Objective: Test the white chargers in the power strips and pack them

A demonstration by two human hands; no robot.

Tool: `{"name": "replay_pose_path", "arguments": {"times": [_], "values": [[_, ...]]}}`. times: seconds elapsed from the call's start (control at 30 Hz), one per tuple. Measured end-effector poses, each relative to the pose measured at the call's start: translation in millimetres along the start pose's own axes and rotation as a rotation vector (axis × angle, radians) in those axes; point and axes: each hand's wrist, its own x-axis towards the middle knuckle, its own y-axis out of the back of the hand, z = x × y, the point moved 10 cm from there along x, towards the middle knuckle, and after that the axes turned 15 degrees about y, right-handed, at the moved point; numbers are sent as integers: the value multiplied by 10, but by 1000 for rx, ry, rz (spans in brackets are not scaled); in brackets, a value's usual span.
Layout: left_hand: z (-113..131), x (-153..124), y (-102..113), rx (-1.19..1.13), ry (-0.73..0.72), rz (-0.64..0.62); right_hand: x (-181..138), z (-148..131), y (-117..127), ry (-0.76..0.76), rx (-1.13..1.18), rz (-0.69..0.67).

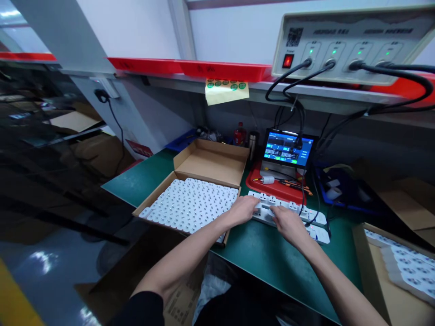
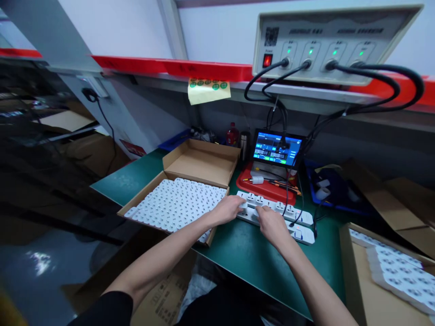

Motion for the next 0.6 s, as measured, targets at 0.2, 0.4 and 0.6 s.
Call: {"name": "replay_pose_path", "arguments": {"times": [0.2, 0.4, 0.6], "values": [[33, 88, -196, 22, -28, -53, 136, -15, -112, -2, -42, -53], [100, -4, -221, 65, -49, -67, -44, -44, 36, 31, 12, 58], [300, -60, -70, 61, -137, 48, -919, 649, 317, -99, 89, 268]]}}
